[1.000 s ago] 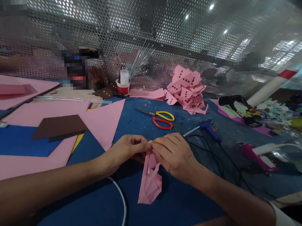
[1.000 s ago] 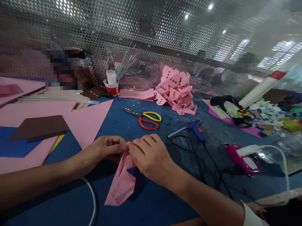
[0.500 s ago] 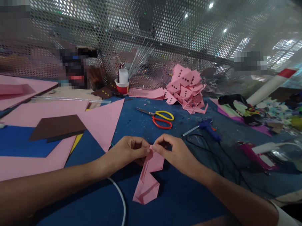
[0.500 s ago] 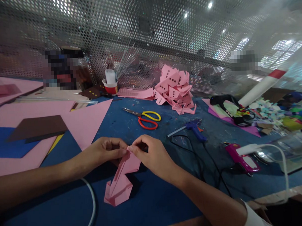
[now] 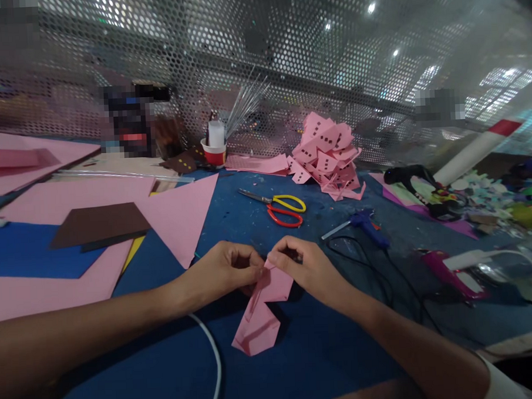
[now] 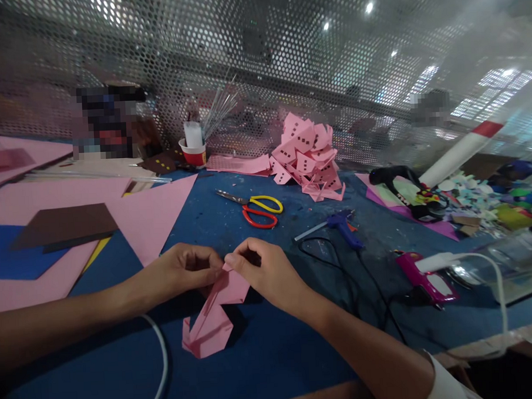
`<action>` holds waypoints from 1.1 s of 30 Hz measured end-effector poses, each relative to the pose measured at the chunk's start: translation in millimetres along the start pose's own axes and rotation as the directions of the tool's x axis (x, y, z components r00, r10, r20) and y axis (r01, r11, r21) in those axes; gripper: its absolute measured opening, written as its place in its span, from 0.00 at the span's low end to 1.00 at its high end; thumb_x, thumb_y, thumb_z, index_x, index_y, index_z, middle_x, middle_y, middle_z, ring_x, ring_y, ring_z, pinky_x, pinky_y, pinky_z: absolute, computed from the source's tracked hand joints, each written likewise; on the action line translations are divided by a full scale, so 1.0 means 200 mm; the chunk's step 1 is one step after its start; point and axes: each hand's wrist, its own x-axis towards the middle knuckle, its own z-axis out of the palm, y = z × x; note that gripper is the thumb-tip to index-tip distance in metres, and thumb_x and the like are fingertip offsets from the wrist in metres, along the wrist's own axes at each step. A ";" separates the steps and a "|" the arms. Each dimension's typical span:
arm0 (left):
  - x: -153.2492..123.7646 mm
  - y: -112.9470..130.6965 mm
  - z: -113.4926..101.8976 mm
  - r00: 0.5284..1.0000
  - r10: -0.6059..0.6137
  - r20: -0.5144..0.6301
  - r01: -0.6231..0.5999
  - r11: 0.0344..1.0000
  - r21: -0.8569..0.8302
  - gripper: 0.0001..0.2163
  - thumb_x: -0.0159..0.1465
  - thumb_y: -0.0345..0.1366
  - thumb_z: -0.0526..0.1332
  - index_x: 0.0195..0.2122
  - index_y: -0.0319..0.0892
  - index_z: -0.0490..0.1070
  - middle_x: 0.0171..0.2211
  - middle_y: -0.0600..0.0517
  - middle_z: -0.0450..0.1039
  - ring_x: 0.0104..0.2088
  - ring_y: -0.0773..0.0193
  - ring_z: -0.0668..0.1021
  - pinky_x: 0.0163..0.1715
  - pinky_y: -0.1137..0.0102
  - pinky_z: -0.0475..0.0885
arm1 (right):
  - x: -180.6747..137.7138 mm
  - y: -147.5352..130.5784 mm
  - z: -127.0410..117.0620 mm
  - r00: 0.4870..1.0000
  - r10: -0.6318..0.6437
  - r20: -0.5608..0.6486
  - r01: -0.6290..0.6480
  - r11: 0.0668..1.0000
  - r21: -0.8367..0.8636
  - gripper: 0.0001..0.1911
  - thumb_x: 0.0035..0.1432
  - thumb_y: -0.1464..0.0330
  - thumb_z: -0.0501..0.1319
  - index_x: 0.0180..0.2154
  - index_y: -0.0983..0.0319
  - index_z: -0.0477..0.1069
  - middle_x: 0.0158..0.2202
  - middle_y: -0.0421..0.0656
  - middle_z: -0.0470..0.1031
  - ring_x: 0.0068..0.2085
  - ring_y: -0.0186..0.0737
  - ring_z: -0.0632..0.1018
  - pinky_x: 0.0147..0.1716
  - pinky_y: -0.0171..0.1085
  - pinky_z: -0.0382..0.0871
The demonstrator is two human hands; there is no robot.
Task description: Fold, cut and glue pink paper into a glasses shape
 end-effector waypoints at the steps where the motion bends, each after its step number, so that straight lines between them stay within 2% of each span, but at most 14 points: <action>1: 0.00 0.00 0.00 1.000 -0.004 0.002 0.004 1.000 0.000 0.09 0.57 0.38 0.67 0.25 0.38 0.73 0.23 0.55 0.72 0.25 0.69 0.74 0.29 0.75 0.71 | 0.00 0.00 0.00 1.000 -0.005 0.009 0.005 1.000 -0.002 0.12 0.64 0.59 0.60 0.35 0.62 0.73 0.31 0.39 0.74 0.32 0.34 0.73 0.32 0.33 0.66; 6: 0.00 0.00 0.01 1.000 -0.009 0.009 0.009 1.000 0.010 0.08 0.56 0.38 0.67 0.27 0.38 0.75 0.23 0.55 0.72 0.25 0.69 0.73 0.29 0.75 0.70 | -0.01 -0.01 0.00 0.999 -0.026 0.018 0.025 0.999 0.038 0.09 0.63 0.63 0.61 0.33 0.62 0.72 0.30 0.39 0.74 0.33 0.34 0.74 0.33 0.33 0.66; 13: 0.00 0.00 -0.01 0.999 -0.028 0.032 0.028 1.000 0.006 0.11 0.56 0.42 0.68 0.26 0.38 0.76 0.24 0.53 0.74 0.26 0.68 0.74 0.29 0.74 0.71 | 0.00 -0.01 0.00 0.999 0.018 -0.039 -0.015 0.996 0.084 0.13 0.63 0.60 0.61 0.31 0.62 0.74 0.27 0.38 0.73 0.29 0.33 0.71 0.30 0.32 0.64; 19: 0.00 -0.01 -0.01 1.000 -0.017 0.019 0.017 1.000 0.019 0.11 0.58 0.42 0.67 0.27 0.38 0.76 0.25 0.52 0.74 0.27 0.68 0.74 0.30 0.74 0.70 | 0.01 0.01 -0.01 0.998 0.058 0.008 -0.058 0.987 0.149 0.15 0.63 0.56 0.61 0.32 0.61 0.74 0.27 0.37 0.71 0.29 0.32 0.70 0.29 0.31 0.62; 26: 0.00 -0.01 -0.01 0.999 -0.028 0.020 0.027 0.998 0.058 0.11 0.58 0.41 0.67 0.27 0.38 0.76 0.25 0.54 0.73 0.27 0.68 0.73 0.29 0.75 0.69 | 0.01 0.02 0.01 0.998 0.051 0.035 -0.055 0.987 0.149 0.15 0.61 0.56 0.63 0.34 0.62 0.75 0.31 0.40 0.76 0.33 0.35 0.74 0.32 0.33 0.67; 33: 0.00 0.00 -0.02 0.998 -0.023 0.055 0.020 0.999 0.049 0.12 0.59 0.44 0.67 0.28 0.38 0.77 0.26 0.53 0.74 0.27 0.68 0.73 0.30 0.74 0.68 | 0.01 0.02 -0.01 0.995 0.057 -0.078 -0.045 0.989 0.141 0.15 0.62 0.57 0.62 0.30 0.62 0.74 0.28 0.39 0.73 0.30 0.34 0.71 0.30 0.33 0.64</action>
